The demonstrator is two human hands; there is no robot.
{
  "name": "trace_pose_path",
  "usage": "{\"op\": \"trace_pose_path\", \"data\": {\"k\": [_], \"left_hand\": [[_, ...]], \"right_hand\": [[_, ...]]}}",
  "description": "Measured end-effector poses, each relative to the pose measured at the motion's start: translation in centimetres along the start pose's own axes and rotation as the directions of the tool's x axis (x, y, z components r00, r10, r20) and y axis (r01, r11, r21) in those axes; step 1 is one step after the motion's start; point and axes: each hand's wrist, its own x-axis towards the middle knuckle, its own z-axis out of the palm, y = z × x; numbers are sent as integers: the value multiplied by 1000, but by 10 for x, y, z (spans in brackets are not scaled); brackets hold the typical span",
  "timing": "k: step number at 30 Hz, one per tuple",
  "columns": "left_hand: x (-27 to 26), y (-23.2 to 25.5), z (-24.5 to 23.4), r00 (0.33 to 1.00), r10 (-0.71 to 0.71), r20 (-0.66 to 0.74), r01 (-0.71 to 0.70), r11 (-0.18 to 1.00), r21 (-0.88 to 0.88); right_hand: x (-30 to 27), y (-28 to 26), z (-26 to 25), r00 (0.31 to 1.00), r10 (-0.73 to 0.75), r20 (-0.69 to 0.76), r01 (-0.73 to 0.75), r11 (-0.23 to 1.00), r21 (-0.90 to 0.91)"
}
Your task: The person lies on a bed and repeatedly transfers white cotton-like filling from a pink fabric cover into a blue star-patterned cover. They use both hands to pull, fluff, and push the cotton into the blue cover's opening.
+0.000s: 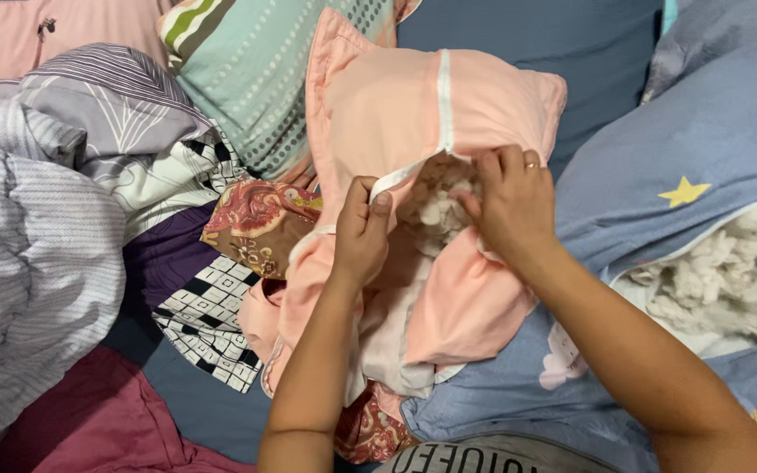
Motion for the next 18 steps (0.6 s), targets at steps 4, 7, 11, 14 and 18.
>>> {"op": "trace_pose_path", "data": {"k": [4, 7, 11, 14, 18], "left_hand": [[-1, 4, -9, 975, -218, -51, 151, 807, -570], [2, 13, -42, 966, -260, -10, 157, 613, -774], [-12, 30, -73, 937, -344, 53, 192, 385, -903], [-33, 42, -84, 938, -345, 29, 180, 415, -892], [-63, 52, -100, 936, -341, -88, 132, 570, -811]], "right_hand": [[13, 23, 25, 999, -9, -39, 4, 992, -126], [0, 62, 27, 992, 53, -112, -53, 999, 1], [-17, 125, 11, 965, 177, -194, -204, 970, -133], [-32, 150, -9, 932, 319, -172, -297, 945, 140], [-45, 136, -34, 843, 527, -103, -419, 765, 490]]}}
